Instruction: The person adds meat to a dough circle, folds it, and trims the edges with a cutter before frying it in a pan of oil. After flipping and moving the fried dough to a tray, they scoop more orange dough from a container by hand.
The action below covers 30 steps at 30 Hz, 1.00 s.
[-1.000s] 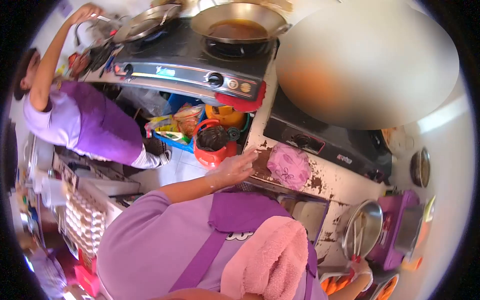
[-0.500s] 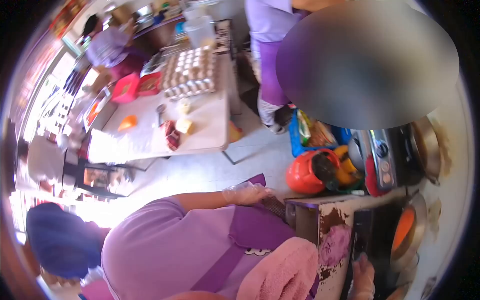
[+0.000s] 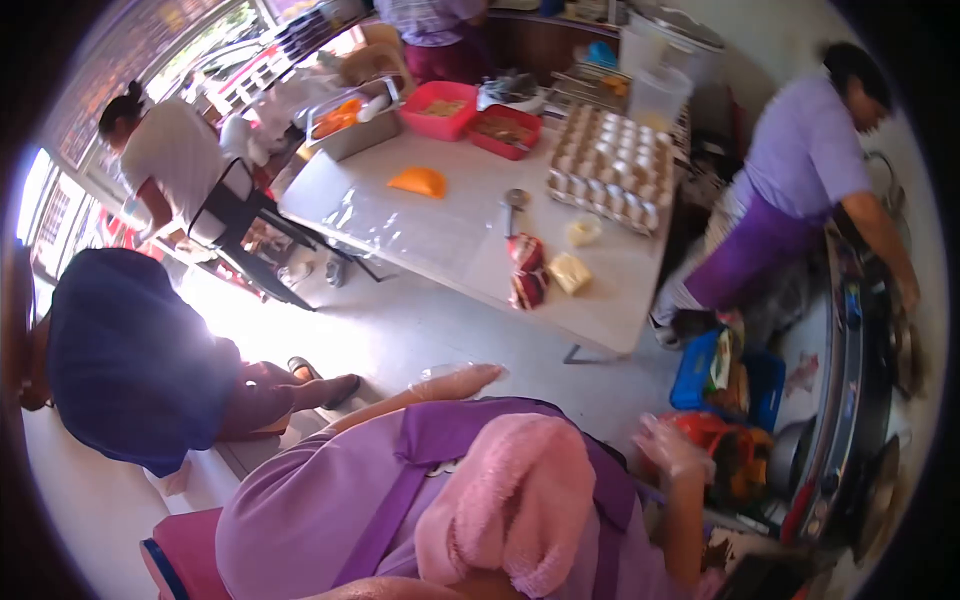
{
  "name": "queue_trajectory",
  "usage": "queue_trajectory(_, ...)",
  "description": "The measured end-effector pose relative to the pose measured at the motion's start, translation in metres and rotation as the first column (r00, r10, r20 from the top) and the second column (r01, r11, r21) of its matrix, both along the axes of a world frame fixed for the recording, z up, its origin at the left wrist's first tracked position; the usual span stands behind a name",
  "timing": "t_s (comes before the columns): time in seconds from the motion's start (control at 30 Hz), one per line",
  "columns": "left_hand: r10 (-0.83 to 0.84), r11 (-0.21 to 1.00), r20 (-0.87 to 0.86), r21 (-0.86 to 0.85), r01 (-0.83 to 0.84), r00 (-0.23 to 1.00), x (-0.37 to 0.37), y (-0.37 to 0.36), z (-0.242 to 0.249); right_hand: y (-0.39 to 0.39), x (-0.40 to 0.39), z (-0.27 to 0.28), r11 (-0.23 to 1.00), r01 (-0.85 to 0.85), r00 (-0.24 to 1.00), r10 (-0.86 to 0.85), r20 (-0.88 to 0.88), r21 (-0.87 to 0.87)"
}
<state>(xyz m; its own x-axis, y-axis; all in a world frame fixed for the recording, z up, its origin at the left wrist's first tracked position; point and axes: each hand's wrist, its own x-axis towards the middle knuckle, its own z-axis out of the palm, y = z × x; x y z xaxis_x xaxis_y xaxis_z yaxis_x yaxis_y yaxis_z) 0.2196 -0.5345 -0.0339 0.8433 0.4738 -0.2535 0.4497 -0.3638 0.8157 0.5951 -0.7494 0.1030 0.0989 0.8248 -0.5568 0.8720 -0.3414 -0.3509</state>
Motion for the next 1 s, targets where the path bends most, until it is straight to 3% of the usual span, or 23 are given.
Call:
queue_trajectory(0.03,0.207,0.951,0.058,-0.247,-0.187,0.977,-0.026,0.021,-0.038,0.048,-0.023,0.007,0.996,-0.064,0.997,0.061,-0.036,-0.059)
queue_trajectory(0.07,0.412,0.809,0.066,-0.485,-0.331,0.909,-0.049,0.034,-0.058,0.086,-0.039,-0.001,0.987,-0.154,0.988,0.155,0.011,-0.043)
queue_trajectory(0.1,0.459,0.711,-0.2,-0.502,-0.493,0.866,-0.063,0.049,-0.006,0.123,-0.054,-0.011,0.97,-0.242,0.968,0.243,0.06,-0.026)
queue_trajectory(0.13,0.478,0.702,-0.198,-0.5,-0.508,0.856,-0.081,0.066,-0.001,0.16,-0.069,-0.015,0.941,-0.334,0.934,0.338,0.112,-0.054)
queue_trajectory(0.2,0.721,0.414,-0.209,-0.634,-0.653,0.661,-0.113,0.091,0.004,0.227,-0.109,0.004,0.897,-0.433,0.883,0.442,0.159,-0.09)
queue_trajectory(0.23,0.73,0.403,-0.213,-0.634,-0.66,0.65,-0.127,0.106,0.003,0.259,-0.137,0.03,0.891,-0.433,0.885,0.45,0.124,-0.139)
queue_trajectory(0.3,0.842,0.279,-0.127,-0.729,-0.625,0.524,-0.15,0.14,0.0,0.307,-0.165,0.038,0.873,-0.448,0.877,0.471,0.092,-0.194)
queue_trajectory(0.33,0.851,0.265,-0.129,-0.731,-0.629,0.508,-0.157,0.155,-0.001,0.331,-0.175,0.024,0.845,-0.508,0.845,0.527,0.093,-0.169)
queue_trajectory(0.43,0.973,0.093,-0.056,-0.79,-0.606,0.222,-0.171,0.202,0.007,0.385,-0.203,0.01,0.766,-0.635,0.765,0.642,0.059,-0.103)
queue_trajectory(0.47,0.977,0.088,-0.052,-0.789,-0.608,0.209,-0.173,0.214,0.009,0.403,-0.214,0.01,0.724,-0.687,0.724,0.689,0.03,-0.063)
queue_trajectory(0.53,0.992,-0.12,-0.123,-0.832,-0.542,-0.032,-0.171,0.236,0.013,0.444,-0.235,0.007,0.724,-0.684,0.722,0.689,0.055,-0.091)
queue_trajectory(0.6,0.979,-0.203,-0.177,-0.859,-0.47,-0.1,-0.173,0.241,0.012,0.479,-0.249,-0.018,0.677,-0.731,0.682,0.729,-0.064,-0.081)
queue_trajectory(0.63,0.973,-0.224,-0.178,-0.886,-0.405,-0.149,-0.176,0.262,0.017,0.494,-0.257,-0.025,0.654,-0.754,0.655,0.755,-0.001,-0.054)
queue_trajectory(0.67,0.973,-0.221,-0.171,-0.883,-0.414,-0.156,-0.181,0.28,0.012,0.513,-0.266,-0.018,0.651,-0.758,0.652,0.759,-0.005,-0.042)
queue_trajectory(0.73,0.975,-0.211,-0.186,-0.945,-0.252,-0.12,-0.188,0.291,-0.011,0.532,-0.283,-0.003,0.613,-0.778,0.62,0.784,-0.009,-0.138)
queue_trajectory(0.77,0.965,-0.253,-0.224,-0.934,-0.251,-0.138,-0.188,0.296,-0.006,0.541,-0.29,-0.007,0.619,-0.774,0.626,0.779,-0.018,-0.135)
queue_trajectory(0.87,0.969,-0.216,-0.18,-0.949,-0.229,-0.169,-0.194,0.304,-0.003,0.569,-0.317,-0.027,0.615,-0.786,0.618,0.785,-0.039,-0.065)
queue_trajectory(0.93,0.963,-0.238,-0.209,-0.955,-0.177,-0.169,-0.193,0.312,0.033,0.58,-0.341,-0.041,0.657,-0.727,0.646,0.753,-0.125,0.199)
queue_trajectory(1.0,0.942,-0.322,-0.316,-0.946,-0.036,-0.115,-0.195,0.322,0.058,0.578,-0.373,-0.037,0.677,-0.672,0.665,0.73,-0.156,0.301)
